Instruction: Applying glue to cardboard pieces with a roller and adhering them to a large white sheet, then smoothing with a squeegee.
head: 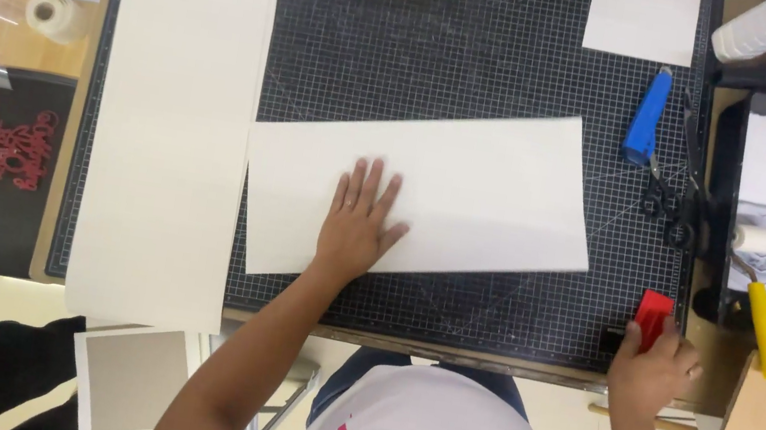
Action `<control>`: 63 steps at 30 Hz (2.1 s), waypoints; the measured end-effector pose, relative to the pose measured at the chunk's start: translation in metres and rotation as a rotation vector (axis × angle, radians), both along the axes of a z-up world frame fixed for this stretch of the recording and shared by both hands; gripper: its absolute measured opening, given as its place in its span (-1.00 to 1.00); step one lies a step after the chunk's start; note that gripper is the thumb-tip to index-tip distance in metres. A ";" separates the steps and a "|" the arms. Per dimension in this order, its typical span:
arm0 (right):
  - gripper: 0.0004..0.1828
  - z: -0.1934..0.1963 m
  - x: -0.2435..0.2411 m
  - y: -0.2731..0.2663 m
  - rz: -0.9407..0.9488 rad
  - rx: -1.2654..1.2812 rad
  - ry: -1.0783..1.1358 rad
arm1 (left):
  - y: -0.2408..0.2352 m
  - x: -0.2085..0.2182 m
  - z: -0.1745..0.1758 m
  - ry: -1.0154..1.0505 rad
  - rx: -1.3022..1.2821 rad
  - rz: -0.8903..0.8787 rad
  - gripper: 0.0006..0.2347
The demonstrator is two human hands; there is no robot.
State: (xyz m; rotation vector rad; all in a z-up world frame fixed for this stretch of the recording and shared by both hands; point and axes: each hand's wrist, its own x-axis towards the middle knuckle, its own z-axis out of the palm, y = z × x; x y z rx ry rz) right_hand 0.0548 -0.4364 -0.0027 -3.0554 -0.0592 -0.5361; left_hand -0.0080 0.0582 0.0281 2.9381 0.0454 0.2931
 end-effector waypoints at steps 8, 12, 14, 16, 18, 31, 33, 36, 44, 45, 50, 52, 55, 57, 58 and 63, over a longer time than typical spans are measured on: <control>-0.57 0.058 0.026 0.043 -0.158 0.372 0.261 | 0.000 0.018 -0.008 -0.026 -0.088 0.077 -0.41; -0.79 0.088 0.052 0.169 0.330 0.483 -0.019 | 0.011 0.022 -0.001 0.153 -0.119 0.250 -0.43; -0.78 0.097 0.041 0.246 0.372 0.494 0.224 | 0.010 0.019 0.002 0.203 -0.128 0.276 -0.45; -0.69 0.076 0.033 0.299 0.411 0.500 0.450 | 0.012 0.023 0.005 0.238 -0.136 0.295 -0.47; -0.70 0.023 0.021 0.325 0.826 0.035 -0.094 | 0.014 0.023 0.003 0.267 -0.146 0.291 -0.46; -0.50 0.000 0.099 0.373 0.719 0.033 0.291 | 0.014 0.026 0.008 0.312 -0.151 0.313 -0.50; -0.69 -0.033 0.147 0.349 0.508 -0.238 0.096 | 0.014 0.023 0.009 0.333 -0.157 0.314 -0.50; -0.53 -0.005 0.224 0.308 0.193 0.018 0.230 | 0.012 0.023 0.024 0.321 -0.180 0.288 -0.51; -0.44 -0.008 0.134 0.412 0.510 0.078 0.411 | 0.011 0.020 0.004 0.247 -0.173 0.292 -0.50; -0.52 -0.010 0.148 0.408 0.561 0.011 0.337 | 0.013 0.023 0.001 0.220 -0.177 0.299 -0.50; -0.65 0.008 0.158 0.323 0.741 -0.146 0.207 | 0.009 0.031 0.005 0.130 -0.148 0.324 -0.57; -0.71 0.029 0.114 0.309 0.928 -0.215 0.137 | 0.009 0.042 0.007 0.123 -0.132 0.357 -0.62; -0.63 0.039 0.079 0.300 1.248 -0.093 0.192 | 0.005 0.042 -0.003 0.170 -0.136 0.335 -0.56; -0.68 0.029 0.104 0.318 1.158 -0.071 0.112 | 0.004 0.043 -0.001 0.186 -0.135 0.323 -0.56; -0.68 0.014 0.127 0.335 1.166 -0.071 0.128 | 0.003 0.042 0.003 0.200 -0.141 0.331 -0.56; -0.67 0.003 0.161 0.374 0.988 -0.047 0.107 | 0.007 0.046 0.016 0.352 -0.160 0.345 -0.56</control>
